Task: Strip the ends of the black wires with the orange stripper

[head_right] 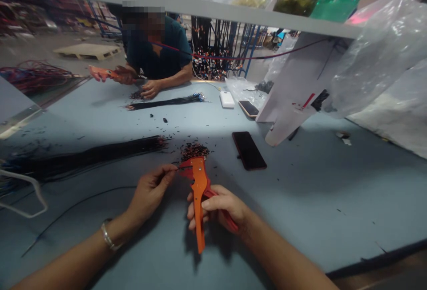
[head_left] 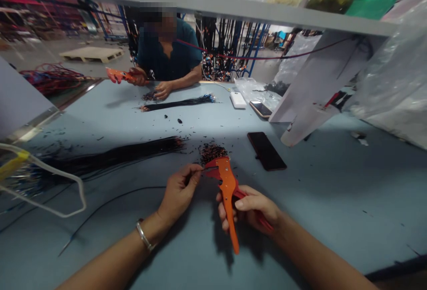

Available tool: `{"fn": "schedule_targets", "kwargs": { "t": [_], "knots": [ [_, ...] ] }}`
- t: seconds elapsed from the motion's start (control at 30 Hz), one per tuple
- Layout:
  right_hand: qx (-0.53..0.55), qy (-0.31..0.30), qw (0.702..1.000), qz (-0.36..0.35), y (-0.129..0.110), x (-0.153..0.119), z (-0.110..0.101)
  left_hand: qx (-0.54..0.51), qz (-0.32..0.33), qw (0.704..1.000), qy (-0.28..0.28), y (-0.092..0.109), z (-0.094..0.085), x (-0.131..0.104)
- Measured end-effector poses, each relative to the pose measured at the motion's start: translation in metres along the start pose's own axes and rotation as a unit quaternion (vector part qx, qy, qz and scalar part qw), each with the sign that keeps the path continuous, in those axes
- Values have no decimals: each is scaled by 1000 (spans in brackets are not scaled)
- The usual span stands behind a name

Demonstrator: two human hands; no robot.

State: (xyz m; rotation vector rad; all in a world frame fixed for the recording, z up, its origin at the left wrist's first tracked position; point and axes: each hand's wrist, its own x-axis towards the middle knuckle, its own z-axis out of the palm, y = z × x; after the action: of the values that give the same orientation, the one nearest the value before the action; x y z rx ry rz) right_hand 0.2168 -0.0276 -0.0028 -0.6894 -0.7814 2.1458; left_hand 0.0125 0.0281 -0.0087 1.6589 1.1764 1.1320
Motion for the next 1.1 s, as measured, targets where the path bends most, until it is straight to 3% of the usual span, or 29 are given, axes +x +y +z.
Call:
{"fn": "schedule_targets", "kwargs": {
  "t": [0.53, 0.77, 1.1],
  "knots": [
    [-38, -37, 998, -20, -6, -6, 4, 20, -42, 999, 2, 1, -1, 1],
    [-87, 5, 995, -51, -11, -3, -1, 8, -39, 999, 13, 4, -2, 1],
    [-95, -7, 995, -11, -5, -1, -2, -20, -12, 1000, -7, 5, -2, -1]
  ]
}}
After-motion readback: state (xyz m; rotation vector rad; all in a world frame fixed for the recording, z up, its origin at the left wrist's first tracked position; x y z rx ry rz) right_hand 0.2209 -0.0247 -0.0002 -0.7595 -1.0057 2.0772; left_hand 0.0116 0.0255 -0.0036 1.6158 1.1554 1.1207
